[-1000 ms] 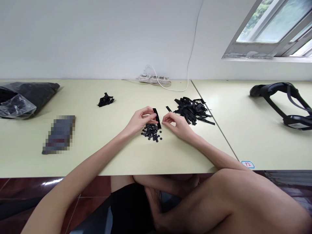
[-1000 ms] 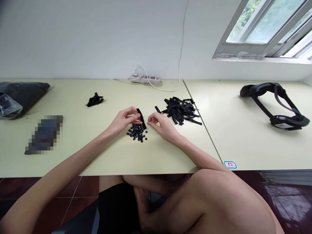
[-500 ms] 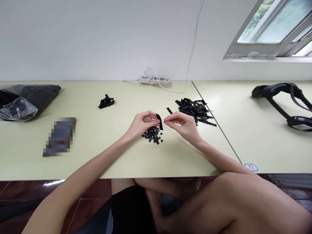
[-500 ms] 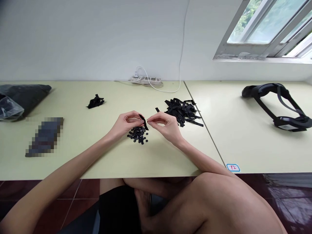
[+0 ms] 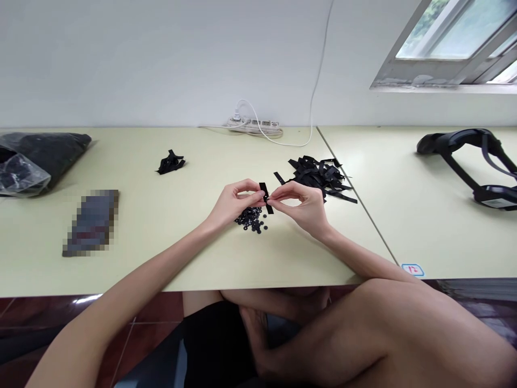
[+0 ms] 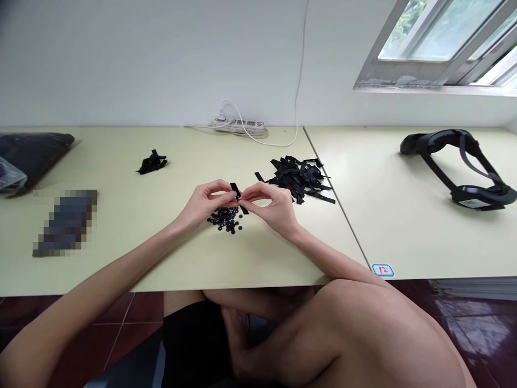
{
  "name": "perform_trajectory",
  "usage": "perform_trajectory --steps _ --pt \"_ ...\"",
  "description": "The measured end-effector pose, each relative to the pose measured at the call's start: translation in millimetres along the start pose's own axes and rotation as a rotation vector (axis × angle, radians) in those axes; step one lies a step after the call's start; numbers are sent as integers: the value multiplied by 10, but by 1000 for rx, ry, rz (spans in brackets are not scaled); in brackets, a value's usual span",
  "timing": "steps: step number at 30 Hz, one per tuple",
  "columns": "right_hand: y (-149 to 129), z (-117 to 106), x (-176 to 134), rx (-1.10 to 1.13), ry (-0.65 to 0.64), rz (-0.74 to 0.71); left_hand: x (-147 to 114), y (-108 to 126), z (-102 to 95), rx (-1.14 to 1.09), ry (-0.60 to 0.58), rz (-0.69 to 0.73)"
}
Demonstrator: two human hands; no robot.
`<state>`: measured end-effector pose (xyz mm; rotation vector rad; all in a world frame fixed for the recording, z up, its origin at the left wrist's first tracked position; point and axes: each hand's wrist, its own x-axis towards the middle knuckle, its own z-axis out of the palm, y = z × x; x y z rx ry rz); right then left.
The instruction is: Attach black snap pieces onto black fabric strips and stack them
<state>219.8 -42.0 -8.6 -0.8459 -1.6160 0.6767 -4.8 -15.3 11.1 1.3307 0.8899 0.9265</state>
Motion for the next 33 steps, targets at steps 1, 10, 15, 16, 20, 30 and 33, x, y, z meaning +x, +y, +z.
perform_trajectory --steps 1,10,15,16,20,30,33 --pt "-3 1 -1 -37 4 -29 -5 5 3 8 -5 3" --pt "3 -2 -6 -211 62 -207 -71 45 42 65 -35 16" --pt "8 9 -8 -209 86 -198 -75 20 39 81 -51 47" --pt "9 11 -8 -210 88 -193 -73 15 40 83 -53 50" --pt "18 16 -8 -219 87 -182 -67 -4 37 79 -62 54" --pt "14 -7 4 -251 57 -219 -53 7 27 63 -67 55" --pt "31 -16 16 -301 28 -245 -40 3 37 26 -59 42"
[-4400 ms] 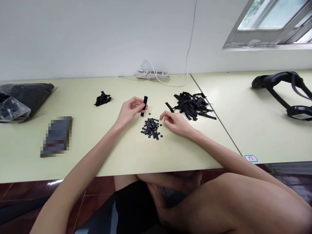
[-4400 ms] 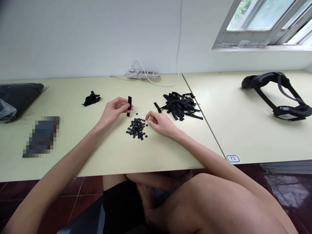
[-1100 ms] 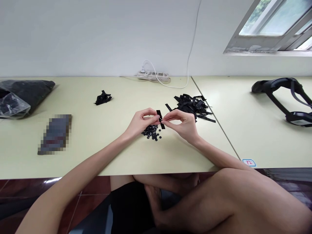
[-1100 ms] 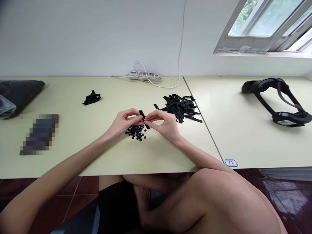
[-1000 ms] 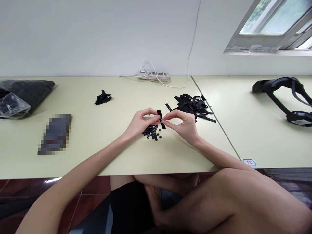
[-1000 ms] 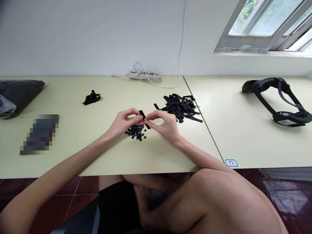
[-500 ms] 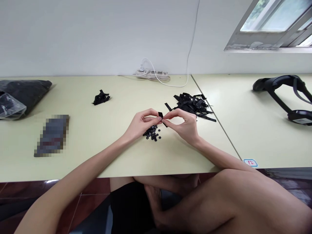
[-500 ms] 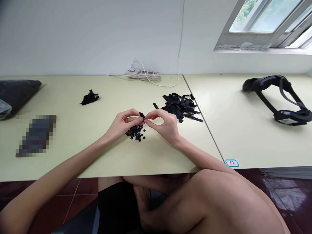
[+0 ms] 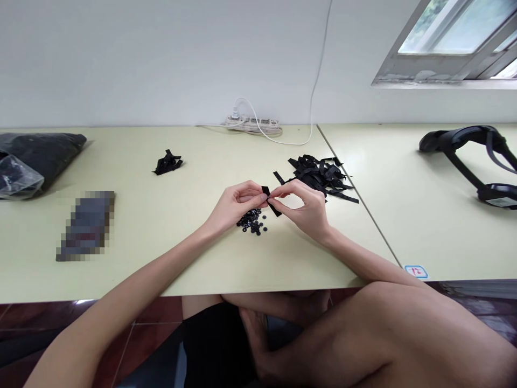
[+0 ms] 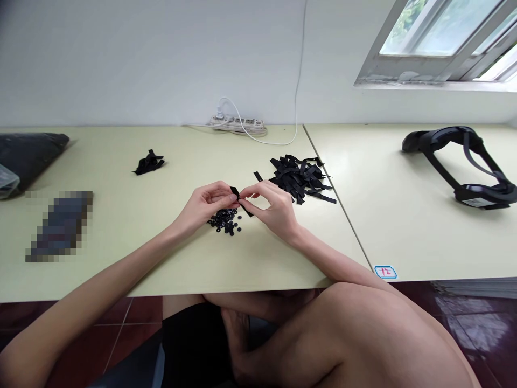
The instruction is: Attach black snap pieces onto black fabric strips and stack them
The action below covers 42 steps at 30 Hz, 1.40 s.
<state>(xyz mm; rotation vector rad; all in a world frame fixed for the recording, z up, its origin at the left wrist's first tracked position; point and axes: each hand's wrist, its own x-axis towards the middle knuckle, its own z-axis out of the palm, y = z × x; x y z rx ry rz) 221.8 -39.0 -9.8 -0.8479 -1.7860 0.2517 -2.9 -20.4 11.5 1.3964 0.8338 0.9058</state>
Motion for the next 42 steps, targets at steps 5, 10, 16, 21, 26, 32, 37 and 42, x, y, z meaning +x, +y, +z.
perform_trajectory --steps 5,10,16,21,26,32,37,42 --pt "20 15 6 -32 -32 -75 0 -12 0 -25 0 -18" --pt "2 13 4 -46 21 -108 -19 5 4 6 -9 -2" --pt "37 26 -13 -46 -23 -5 -27 12 5 37 -27 23" --pt "72 49 -36 -51 -55 12 -39 15 20 56 -37 58" --pt "42 33 -4 -5 -14 -40 -81 42 57 125 11 107" --pt "0 11 27 57 38 -84 -94 68 61 127 10 147" --pt "0 -18 21 18 32 -74 -91 116 56 204 19 218" --pt "13 -41 18 16 44 -106 -102 152 28 354 36 300"
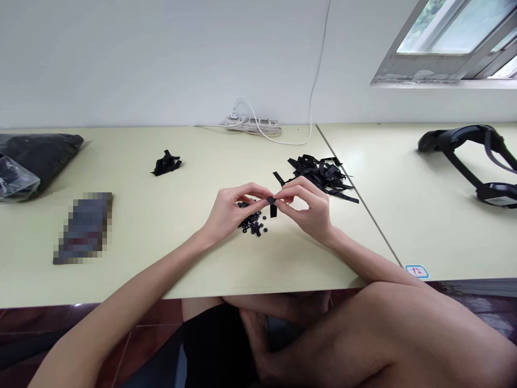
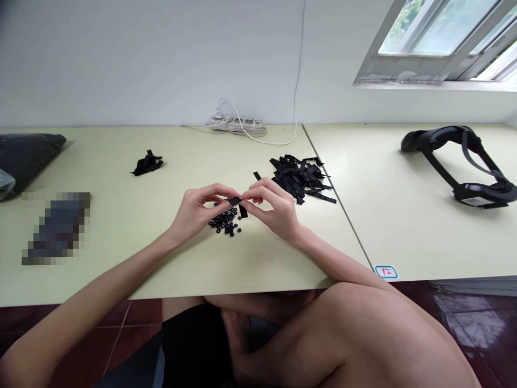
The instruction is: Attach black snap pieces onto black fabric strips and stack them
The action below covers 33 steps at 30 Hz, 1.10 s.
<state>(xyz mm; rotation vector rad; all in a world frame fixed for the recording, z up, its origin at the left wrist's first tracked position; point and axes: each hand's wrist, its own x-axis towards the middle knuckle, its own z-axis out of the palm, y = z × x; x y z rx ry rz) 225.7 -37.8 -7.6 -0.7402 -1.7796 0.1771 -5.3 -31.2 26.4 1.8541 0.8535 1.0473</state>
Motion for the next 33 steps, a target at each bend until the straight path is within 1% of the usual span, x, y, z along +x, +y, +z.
perform_trajectory --steps 4,7,9,12,14,19,23,27,30,33 --pt "-24 -14 19 20 -5 -8 -7 14 -19 38 -1 35" --pt "-48 -5 33 105 -15 20 -6 18 -13 27 1 45" --pt "-51 15 29 188 -35 106 -6 13 -2 17 17 35" --pt "-35 54 3 313 -71 312 -8 1 12 21 51 1" --pt "-20 72 -16 386 -80 413 -10 -3 16 36 60 -6" --pt "-34 78 -19 522 -88 535 -6 -14 13 60 51 30" --pt "-72 72 2 571 -83 589 12 -57 11 8 42 -3" --pt "-71 76 0 565 -46 626 42 -106 8 -140 -22 -102" --pt "-47 77 -13 557 -38 625 63 -122 11 -183 -68 -160" --pt "-27 73 -24 561 -62 604 73 -125 16 -190 -55 -179"
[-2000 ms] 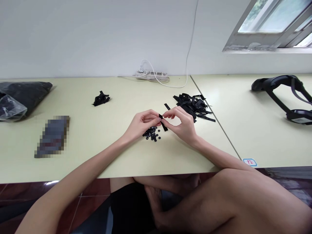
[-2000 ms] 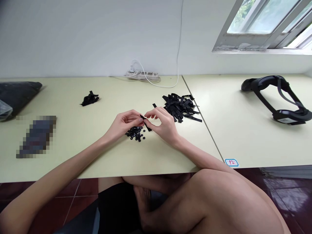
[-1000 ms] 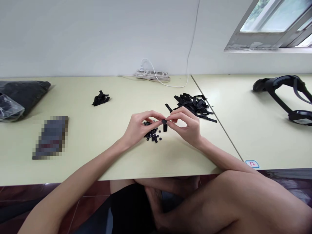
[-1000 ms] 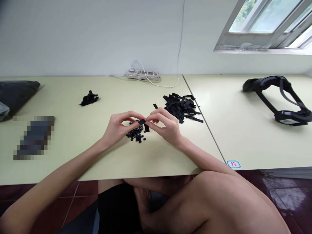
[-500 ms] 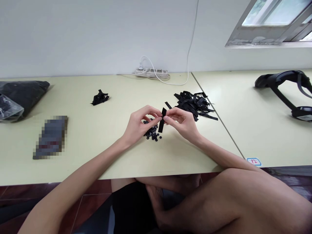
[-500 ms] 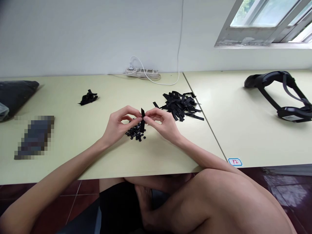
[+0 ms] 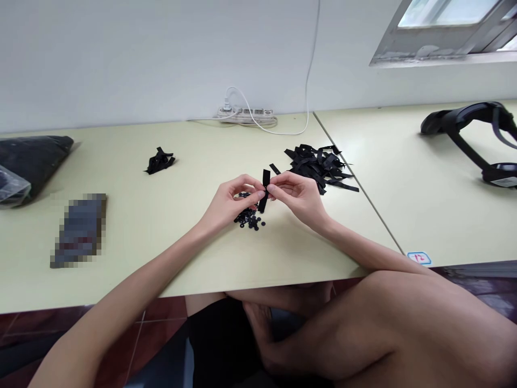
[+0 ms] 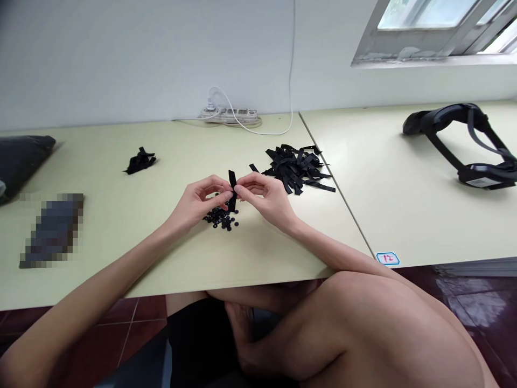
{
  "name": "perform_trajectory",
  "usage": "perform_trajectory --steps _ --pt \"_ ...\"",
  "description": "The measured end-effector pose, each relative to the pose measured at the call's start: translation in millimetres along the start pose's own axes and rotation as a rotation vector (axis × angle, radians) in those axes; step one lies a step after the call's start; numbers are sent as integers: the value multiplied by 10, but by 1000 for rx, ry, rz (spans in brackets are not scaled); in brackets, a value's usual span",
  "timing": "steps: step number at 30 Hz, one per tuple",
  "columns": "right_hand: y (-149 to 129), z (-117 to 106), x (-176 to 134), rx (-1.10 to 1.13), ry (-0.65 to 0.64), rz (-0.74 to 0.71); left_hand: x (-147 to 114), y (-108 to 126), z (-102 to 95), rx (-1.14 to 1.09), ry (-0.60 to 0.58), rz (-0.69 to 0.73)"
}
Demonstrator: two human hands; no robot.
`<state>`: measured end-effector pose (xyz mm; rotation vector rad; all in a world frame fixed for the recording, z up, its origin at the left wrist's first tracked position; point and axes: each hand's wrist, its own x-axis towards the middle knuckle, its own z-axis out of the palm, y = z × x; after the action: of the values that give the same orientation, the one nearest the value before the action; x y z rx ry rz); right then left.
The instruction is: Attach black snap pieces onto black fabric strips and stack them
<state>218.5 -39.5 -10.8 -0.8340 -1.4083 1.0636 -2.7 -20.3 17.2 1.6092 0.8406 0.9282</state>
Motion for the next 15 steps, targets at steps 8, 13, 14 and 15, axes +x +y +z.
perform_trajectory --steps 8,13,14,15 --pt "-20 2 -7 -97 -19 -40 18 -42 -16 20 52 49" --pt "-9 4 -4 -111 -25 -53 30 -73 -18 36 71 78" --pt "-3 4 -4 -115 -25 -60 29 -74 -16 33 71 79" --pt "3 3 -3 -117 -26 -66 26 -74 -14 32 66 76"
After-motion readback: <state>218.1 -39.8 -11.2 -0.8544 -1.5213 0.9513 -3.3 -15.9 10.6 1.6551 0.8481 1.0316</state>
